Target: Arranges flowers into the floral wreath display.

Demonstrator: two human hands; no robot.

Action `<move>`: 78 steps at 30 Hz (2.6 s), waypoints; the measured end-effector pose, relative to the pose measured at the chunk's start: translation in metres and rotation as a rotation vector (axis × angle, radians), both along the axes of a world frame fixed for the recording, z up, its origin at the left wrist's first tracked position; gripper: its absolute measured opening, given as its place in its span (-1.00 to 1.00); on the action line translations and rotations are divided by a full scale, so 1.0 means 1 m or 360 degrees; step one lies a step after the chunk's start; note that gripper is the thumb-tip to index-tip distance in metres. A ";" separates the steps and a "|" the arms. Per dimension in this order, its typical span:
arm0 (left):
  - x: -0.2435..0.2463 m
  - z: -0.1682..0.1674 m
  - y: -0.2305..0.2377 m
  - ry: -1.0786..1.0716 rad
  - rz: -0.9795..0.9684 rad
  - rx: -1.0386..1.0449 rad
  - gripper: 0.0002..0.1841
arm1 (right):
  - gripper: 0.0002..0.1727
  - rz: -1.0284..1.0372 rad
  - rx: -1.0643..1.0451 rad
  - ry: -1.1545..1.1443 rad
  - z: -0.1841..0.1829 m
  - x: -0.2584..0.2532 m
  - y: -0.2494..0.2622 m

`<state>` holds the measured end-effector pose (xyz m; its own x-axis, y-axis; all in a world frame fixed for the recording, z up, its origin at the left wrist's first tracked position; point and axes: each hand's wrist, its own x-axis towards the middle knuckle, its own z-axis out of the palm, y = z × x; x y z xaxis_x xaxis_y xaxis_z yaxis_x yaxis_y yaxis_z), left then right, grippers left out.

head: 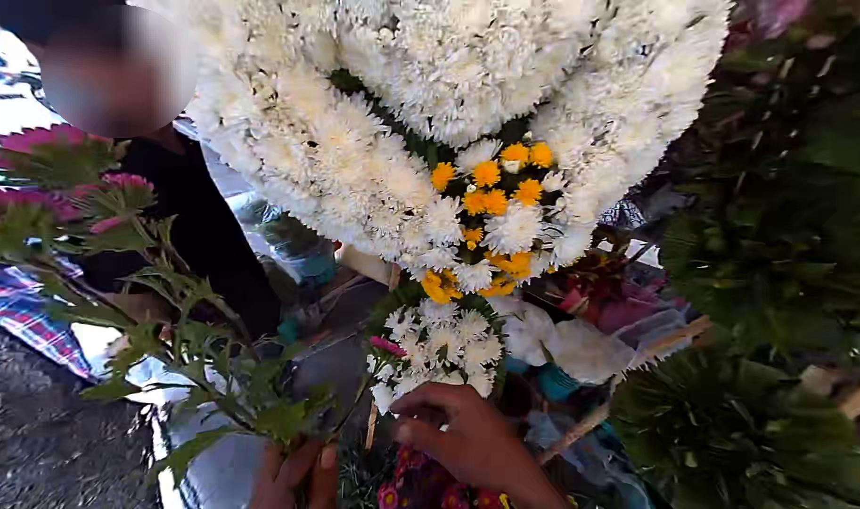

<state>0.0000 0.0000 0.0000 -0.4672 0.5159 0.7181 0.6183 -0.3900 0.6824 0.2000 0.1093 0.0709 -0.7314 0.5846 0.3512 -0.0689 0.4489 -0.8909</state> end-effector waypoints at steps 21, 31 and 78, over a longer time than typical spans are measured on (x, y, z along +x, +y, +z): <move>-0.023 -0.006 -0.010 0.0125 0.0026 -0.0140 -0.66 | -0.66 -0.1106 0.0671 0.0319 0.114 -0.003 0.139; -0.037 -0.027 -0.024 0.0085 0.0067 -0.0225 -0.65 | -0.56 -0.1193 0.1623 -0.1251 0.179 -0.044 0.220; -0.049 -0.042 -0.024 -0.0097 -0.0001 -0.0312 -0.73 | -0.69 -0.1434 0.1557 -0.1760 0.163 -0.056 0.230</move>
